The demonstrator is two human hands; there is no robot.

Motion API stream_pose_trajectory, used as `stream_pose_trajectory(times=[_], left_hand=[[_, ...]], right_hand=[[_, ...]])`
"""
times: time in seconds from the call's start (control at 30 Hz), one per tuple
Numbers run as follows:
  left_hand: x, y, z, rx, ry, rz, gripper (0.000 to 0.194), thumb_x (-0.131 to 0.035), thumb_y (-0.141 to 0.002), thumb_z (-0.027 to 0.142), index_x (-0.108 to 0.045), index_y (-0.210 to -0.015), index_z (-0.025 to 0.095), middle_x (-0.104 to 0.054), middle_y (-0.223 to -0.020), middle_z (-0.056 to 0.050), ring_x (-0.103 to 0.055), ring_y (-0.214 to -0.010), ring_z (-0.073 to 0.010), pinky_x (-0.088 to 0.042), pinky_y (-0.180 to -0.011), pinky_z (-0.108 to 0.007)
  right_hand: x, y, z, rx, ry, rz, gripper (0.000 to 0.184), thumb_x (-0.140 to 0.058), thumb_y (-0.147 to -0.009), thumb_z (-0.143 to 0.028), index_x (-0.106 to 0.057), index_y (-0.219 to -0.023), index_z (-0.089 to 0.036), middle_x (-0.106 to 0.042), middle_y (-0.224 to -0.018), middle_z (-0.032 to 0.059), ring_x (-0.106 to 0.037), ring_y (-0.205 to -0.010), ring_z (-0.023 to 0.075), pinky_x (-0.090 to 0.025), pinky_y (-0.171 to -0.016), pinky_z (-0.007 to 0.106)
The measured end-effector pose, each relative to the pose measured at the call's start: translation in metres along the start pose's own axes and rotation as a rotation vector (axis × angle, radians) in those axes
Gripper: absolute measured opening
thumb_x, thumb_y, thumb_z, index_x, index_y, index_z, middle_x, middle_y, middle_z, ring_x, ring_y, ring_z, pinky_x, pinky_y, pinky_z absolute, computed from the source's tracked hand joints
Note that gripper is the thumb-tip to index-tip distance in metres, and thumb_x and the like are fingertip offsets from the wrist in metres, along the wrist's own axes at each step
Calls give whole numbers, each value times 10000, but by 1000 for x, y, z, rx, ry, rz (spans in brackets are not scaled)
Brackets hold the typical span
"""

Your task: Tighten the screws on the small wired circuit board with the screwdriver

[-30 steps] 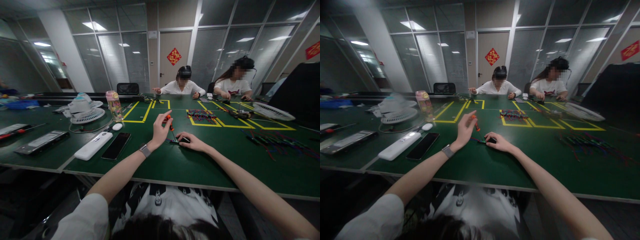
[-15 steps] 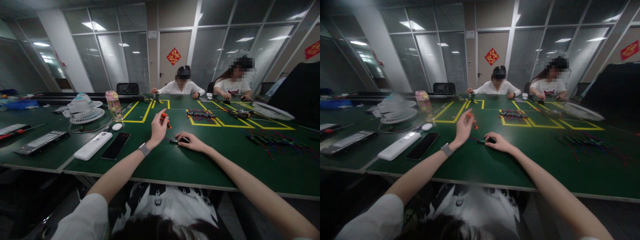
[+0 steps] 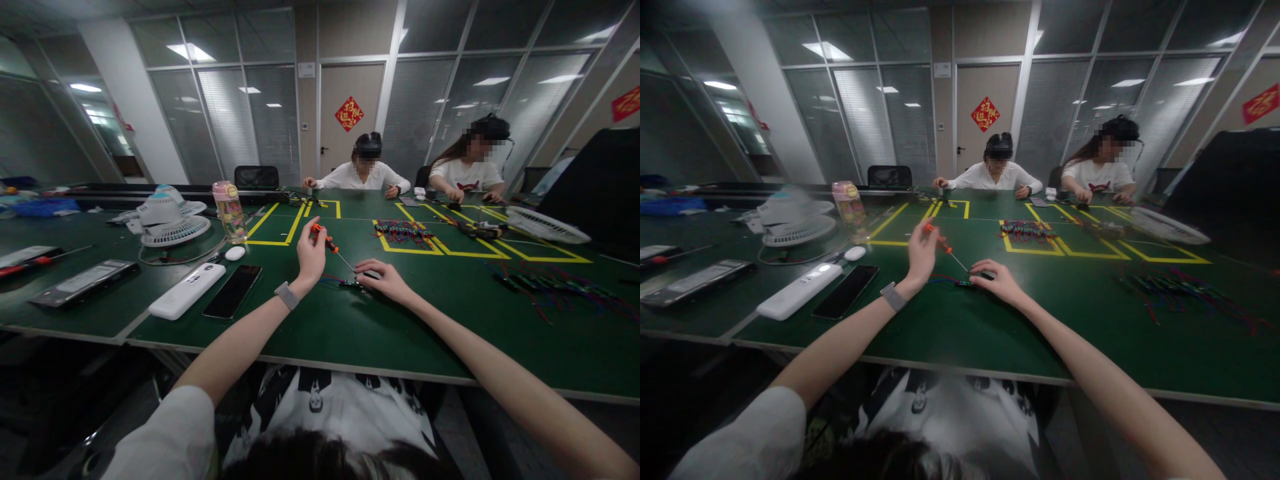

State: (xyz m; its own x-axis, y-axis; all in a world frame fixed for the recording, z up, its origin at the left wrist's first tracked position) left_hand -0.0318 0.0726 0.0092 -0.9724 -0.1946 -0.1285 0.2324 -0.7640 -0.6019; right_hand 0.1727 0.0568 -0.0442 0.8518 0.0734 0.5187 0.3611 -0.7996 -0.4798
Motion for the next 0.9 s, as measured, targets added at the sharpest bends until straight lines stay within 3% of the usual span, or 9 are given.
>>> stream_pose_trajectory(times=[0.37,0.5,0.6,0.67,0.77,0.83,0.9], left_hand=[[-1,-1,-4,-18,8,-2,352,-531,-916,277,-515,-1258,196,-618,-963,-43,-653,-744,-116,-550,-682,-243],[7,-3,11,-236,-101,11,367,-402,-962,262,-446,-1324,225,-569,-1117,-79,-615,-799,-111,-526,-722,-248],[7,-1,22,-411,-328,-35,358,-449,-933,248,-491,-1285,204,-600,-1086,-75,-580,-833,-126,-485,-785,-256],[1,1,22,-409,-445,-190,271,-502,-913,286,-587,-1152,191,-646,-961,-44,-586,-777,-125,-465,-748,-245],[-15,11,7,-320,-611,-648,232,-600,-855,407,-686,-863,192,-674,-827,-15,-612,-749,-141,-442,-695,-238],[-21,19,-7,-276,-731,-870,284,-669,-783,466,-710,-826,188,-671,-819,-28,-615,-749,-164,-433,-661,-244],[-23,25,-19,-247,-798,-989,331,-685,-751,497,-726,-883,197,-668,-883,-43,-621,-786,-179,-435,-661,-244]], right_hand=[[-1,-2,5,-47,-91,0,208,-707,-765,-399,-740,-773,-193,-693,-999,85,-642,-956,230,-477,-933,405],[0,-2,11,-57,-69,43,229,-676,-784,-411,-711,-787,-184,-702,-967,82,-645,-950,229,-483,-919,400],[-1,-2,18,-89,-57,86,239,-650,-795,-413,-686,-812,-178,-705,-928,79,-653,-889,223,-502,-873,389],[-2,-1,20,-114,-48,90,244,-642,-794,-413,-674,-820,-172,-702,-892,79,-654,-844,222,-513,-833,384],[-4,0,18,-109,-24,50,241,-623,-812,-410,-670,-830,-175,-696,-875,74,-650,-826,219,-515,-811,380],[-4,0,12,-61,-25,-13,233,-619,-822,-406,-670,-803,-180,-690,-914,74,-648,-869,220,-510,-832,375],[-6,1,5,6,-17,-99,221,-635,-821,-395,-682,-780,-183,-678,-982,82,-639,-937,227,-493,-875,379]])
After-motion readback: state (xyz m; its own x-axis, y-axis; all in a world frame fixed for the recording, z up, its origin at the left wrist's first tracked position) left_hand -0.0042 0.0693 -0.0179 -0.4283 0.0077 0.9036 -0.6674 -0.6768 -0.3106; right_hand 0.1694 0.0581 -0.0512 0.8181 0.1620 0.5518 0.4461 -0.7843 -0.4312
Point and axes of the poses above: each hand's wrist, its own y-axis away from the middle knuckle, its own x-axis out of the back of the hand, z = x × y, the point moved 4 cm from there along -y, towards the middle knuckle
